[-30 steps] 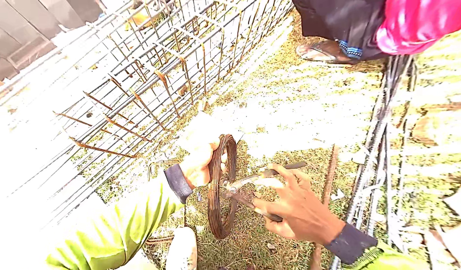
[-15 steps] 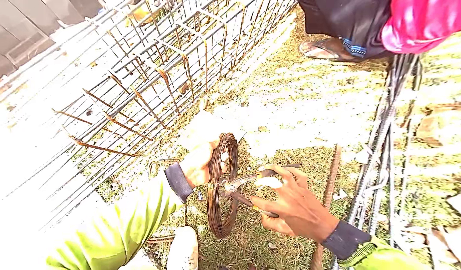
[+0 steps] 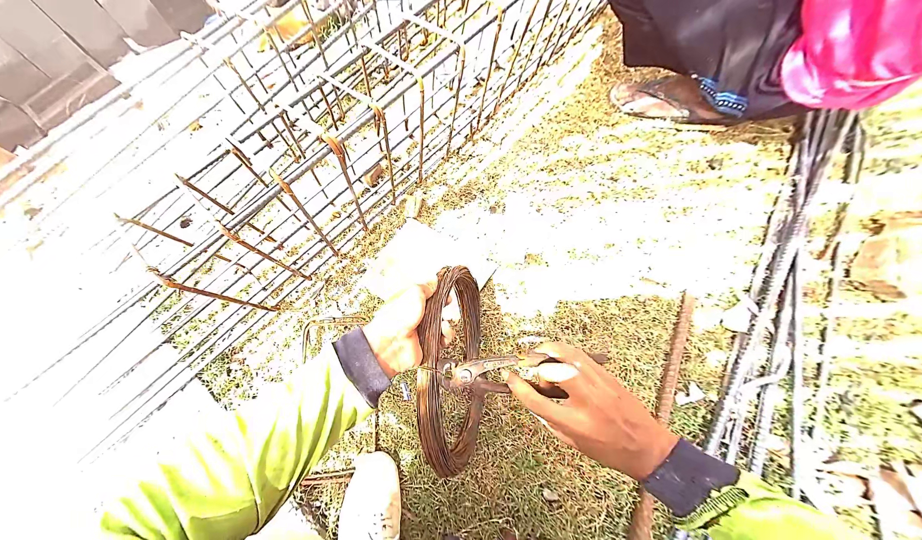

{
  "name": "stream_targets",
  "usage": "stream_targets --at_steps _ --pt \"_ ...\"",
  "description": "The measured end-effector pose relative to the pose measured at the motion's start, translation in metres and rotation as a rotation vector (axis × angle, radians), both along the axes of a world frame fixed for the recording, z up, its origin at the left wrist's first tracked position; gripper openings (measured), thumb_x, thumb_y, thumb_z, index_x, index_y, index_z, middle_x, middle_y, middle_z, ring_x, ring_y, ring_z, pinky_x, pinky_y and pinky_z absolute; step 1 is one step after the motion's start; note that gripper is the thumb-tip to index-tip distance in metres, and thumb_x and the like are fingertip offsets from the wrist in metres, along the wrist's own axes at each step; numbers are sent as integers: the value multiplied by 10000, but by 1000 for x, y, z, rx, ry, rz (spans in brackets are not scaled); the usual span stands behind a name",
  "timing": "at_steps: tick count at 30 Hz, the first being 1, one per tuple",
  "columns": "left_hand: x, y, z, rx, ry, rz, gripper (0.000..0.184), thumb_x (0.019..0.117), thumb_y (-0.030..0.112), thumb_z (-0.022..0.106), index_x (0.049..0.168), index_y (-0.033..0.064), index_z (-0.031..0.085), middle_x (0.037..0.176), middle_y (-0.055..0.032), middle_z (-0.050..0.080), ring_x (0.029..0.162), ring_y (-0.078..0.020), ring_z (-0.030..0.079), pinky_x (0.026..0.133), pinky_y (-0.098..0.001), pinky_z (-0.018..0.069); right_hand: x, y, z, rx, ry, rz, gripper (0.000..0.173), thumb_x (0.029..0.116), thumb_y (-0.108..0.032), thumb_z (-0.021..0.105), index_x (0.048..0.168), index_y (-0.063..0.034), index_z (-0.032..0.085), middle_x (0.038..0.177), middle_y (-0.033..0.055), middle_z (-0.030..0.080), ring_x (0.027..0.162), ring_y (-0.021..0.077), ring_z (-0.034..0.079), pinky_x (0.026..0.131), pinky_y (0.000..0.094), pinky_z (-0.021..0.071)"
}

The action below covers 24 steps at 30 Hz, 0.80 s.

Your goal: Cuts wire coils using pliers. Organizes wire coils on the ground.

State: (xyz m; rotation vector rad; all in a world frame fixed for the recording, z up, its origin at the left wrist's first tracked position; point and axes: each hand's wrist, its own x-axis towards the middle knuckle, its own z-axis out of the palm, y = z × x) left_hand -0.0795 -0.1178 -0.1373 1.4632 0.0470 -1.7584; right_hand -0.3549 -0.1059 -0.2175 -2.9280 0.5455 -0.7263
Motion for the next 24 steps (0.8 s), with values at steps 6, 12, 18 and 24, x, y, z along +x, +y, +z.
stream_targets --at_steps 6,12,18,24 --pt "1 -4 0 0 44 97 330 1091 358 407 1008 78 560 708 -53 556 477 -118 539 442 -238 496 -4 5 2 -17 -52 -175 423 969 -282 640 1373 -396 586 1240 215 588 1054 374 625 822 493 537" --pt "-6 -12 0 29 56 137 339 1086 365 403 982 72 540 654 -44 522 458 -125 534 434 -250 502 -2 -12 0 -65 59 -280 393 929 -303 622 1286 -144 664 1019 220 664 823 388 679 672 484 570" --pt "-12 -15 0 33 45 202 355 1087 381 399 958 79 532 666 -49 516 463 -132 522 430 -262 495 5 -28 -4 -43 109 -407 324 855 -295 664 994 -5 699 866 181 668 774 366 696 642 470 586" --pt "-11 -13 -2 4 51 217 326 1090 359 396 974 81 520 676 -50 510 462 -129 514 422 -259 487 10 -31 -3 73 127 -391 224 751 -199 737 895 -34 686 764 133 632 695 330 685 560 476 567"
